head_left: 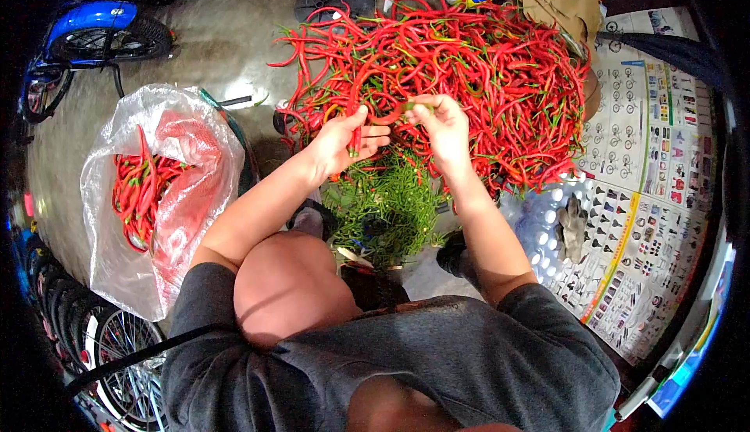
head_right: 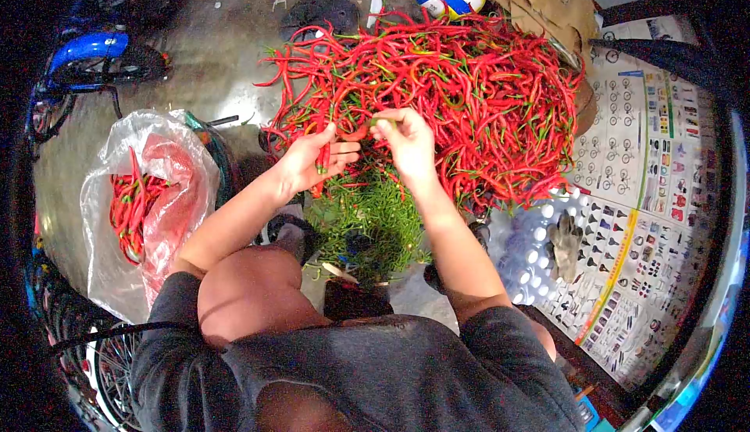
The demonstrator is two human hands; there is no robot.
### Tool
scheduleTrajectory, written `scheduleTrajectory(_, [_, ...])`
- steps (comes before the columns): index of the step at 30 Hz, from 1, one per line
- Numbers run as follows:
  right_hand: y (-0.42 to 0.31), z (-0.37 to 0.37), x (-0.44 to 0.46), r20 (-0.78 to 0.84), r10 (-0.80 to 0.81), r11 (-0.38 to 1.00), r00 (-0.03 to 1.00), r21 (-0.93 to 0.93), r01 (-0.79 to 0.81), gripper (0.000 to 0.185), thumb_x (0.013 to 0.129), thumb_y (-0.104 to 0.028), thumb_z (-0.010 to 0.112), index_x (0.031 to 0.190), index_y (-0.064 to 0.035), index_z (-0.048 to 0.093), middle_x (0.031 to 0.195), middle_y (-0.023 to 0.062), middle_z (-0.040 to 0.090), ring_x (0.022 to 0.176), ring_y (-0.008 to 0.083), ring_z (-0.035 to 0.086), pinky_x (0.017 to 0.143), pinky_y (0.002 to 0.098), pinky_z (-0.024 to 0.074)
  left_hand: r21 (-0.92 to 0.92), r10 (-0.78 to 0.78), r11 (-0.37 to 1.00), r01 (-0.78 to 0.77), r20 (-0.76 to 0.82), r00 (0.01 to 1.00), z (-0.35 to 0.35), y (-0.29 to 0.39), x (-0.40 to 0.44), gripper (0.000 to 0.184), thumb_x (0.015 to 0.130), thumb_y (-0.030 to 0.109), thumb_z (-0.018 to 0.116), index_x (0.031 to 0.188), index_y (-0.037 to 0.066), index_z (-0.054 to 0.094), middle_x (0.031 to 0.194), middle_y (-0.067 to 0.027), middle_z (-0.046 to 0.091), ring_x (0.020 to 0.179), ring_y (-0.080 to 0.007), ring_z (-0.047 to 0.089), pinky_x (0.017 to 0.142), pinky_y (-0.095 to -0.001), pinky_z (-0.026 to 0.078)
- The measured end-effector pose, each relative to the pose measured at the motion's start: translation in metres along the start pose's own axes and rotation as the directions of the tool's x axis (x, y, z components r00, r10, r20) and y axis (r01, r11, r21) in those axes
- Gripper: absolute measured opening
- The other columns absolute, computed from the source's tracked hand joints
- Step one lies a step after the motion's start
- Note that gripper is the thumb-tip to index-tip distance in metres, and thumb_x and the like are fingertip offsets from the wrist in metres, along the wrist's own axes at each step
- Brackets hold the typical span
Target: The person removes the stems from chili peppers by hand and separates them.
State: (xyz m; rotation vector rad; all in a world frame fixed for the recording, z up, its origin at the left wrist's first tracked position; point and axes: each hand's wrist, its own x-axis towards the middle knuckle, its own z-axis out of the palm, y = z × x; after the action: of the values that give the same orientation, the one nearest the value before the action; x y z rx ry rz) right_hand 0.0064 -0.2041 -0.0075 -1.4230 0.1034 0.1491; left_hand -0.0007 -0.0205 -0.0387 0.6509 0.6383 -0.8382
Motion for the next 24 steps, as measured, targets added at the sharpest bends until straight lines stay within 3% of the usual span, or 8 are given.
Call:
scheduleTrajectory(2, [-0.002, 0.012, -0.011, 0.046, -0.009, 0.999, 0.999, 0.049, 0.007, 0.005, 0.081, 0.005, 0.056, 0.084, 0.0014, 0.056, 0.087, 0.0077, 0.058, 0.077, 0.0143, 0.058, 0.070, 0.0255, 0.0492, -0.054, -0.021, 0.998, 0.025, 0.068, 0.997, 0.015, 0.005, -0.011, 0.033, 0.094, 0.035, 0.039, 0.103, 0.006, 0.050, 0.094, -0.0152, 0.061, 0.075, -0.0217, 0.059, 0.061, -0.0287, 0.049])
scheduleTrajectory(5, [0.011, 0.017, -0.026, 0.101, -0.167, 0.929, 0.981, -0.316, 0.191, 0.007, 0.077, -0.001, 0.062, 0.073, 0.0010, 0.056, 0.082, 0.0056, 0.058, 0.074, 0.0125, 0.055, 0.072, 0.0259, 0.0450, -0.078, 0.061, 0.995, -0.057, 0.056, 0.997, 0.001, -0.005, 0.001, 0.019, 0.092, 0.024, 0.046, 0.099, 0.008, 0.053, 0.085, -0.0086, 0.062, 0.072, -0.0185, 0.059, 0.060, -0.0273, 0.048])
scheduleTrajectory(7, [0.016, 0.023, -0.039, 0.137, 0.169, 0.968, 0.976, -0.211, -0.138, 0.009, 0.080, -0.009, 0.061, 0.074, -0.0028, 0.057, 0.076, -0.0004, 0.055, 0.073, 0.0086, 0.051, 0.070, 0.0237, 0.0412, -0.035, 0.122, 0.992, -0.122, -0.012, 0.993, 0.001, -0.005, 0.000, 0.007, 0.089, 0.014, 0.051, 0.092, 0.009, 0.055, 0.075, -0.0024, 0.060, 0.066, -0.0146, 0.057, 0.056, -0.0259, 0.044])
scheduleTrajectory(10, [0.029, 0.020, -0.053, 0.397, 0.574, 0.818, 0.717, -0.231, -0.527, 0.012, 0.081, -0.016, 0.062, 0.084, -0.0045, 0.061, 0.075, -0.0025, 0.055, 0.075, 0.0070, 0.051, 0.072, 0.0223, 0.0395, 0.157, 0.300, 0.937, -0.313, 0.102, 0.948, 0.000, 0.002, 0.003, 0.005, 0.088, 0.013, 0.052, 0.087, 0.010, 0.054, 0.075, -0.0020, 0.060, 0.064, -0.0143, 0.057, 0.055, -0.0276, 0.044])
scheduleTrajectory(13, [0.043, 0.004, -0.043, 0.488, 0.484, 0.604, 0.726, -0.787, 0.126, 0.024, 0.073, -0.012, 0.064, 0.095, -0.0033, 0.061, 0.100, 0.0177, 0.057, 0.096, 0.0290, 0.055, 0.083, 0.0356, 0.0436, 0.074, 0.356, 0.933, -0.351, -0.068, 0.932, -0.004, 0.016, -0.003, 0.008, 0.085, 0.006, 0.048, 0.078, 0.008, 0.043, 0.065, -0.0045, 0.053, 0.060, -0.0166, 0.054, 0.055, -0.0306, 0.045])
scheduleTrajectory(16, [0.057, 0.003, -0.006, 0.335, 0.248, 0.405, 0.909, -0.888, 0.217, 0.035, 0.076, 0.000, 0.049, 0.110, -0.0071, 0.054, 0.112, 0.0153, 0.053, 0.101, 0.0325, 0.053, 0.086, 0.0397, 0.0434, -0.113, 0.331, 0.933, -0.343, -0.111, 0.937, -0.024, 0.023, 0.003, 0.011, 0.080, 0.002, 0.047, 0.072, 0.007, 0.041, 0.057, -0.0017, 0.042, 0.051, -0.0147, 0.044, 0.051, -0.0309, 0.044])
scheduleTrajectory(19, [0.078, 0.013, 0.034, 0.458, -0.018, 0.310, 0.889, -0.842, 0.441, 0.038, 0.072, 0.002, 0.047, 0.109, -0.0080, 0.054, 0.113, 0.0142, 0.052, 0.099, 0.0321, 0.054, 0.082, 0.0408, 0.0454, 0.002, 0.368, 0.928, -0.372, -0.154, 0.917, -0.030, 0.024, -0.001, 0.007, 0.083, 0.008, 0.049, 0.079, 0.009, 0.045, 0.056, 0.0032, 0.037, 0.049, -0.0110, 0.039, 0.052, -0.0276, 0.041])
scheduleTrajectory(24, [0.100, 0.036, 0.060, 0.087, 0.229, 0.293, 0.970, -0.956, 0.017, 0.033, 0.077, -0.023, 0.062, 0.103, -0.0047, 0.054, 0.100, 0.0166, 0.059, 0.092, 0.0338, 0.057, 0.075, 0.0424, 0.0468, 0.128, 0.381, 0.924, -0.360, -0.237, 0.894, -0.025, 0.029, -0.010, 0.017, 0.083, 0.015, 0.058, 0.096, 0.006, 0.054, 0.052, 0.0057, 0.035, 0.045, -0.0081, 0.037, 0.051, -0.0248, 0.039])
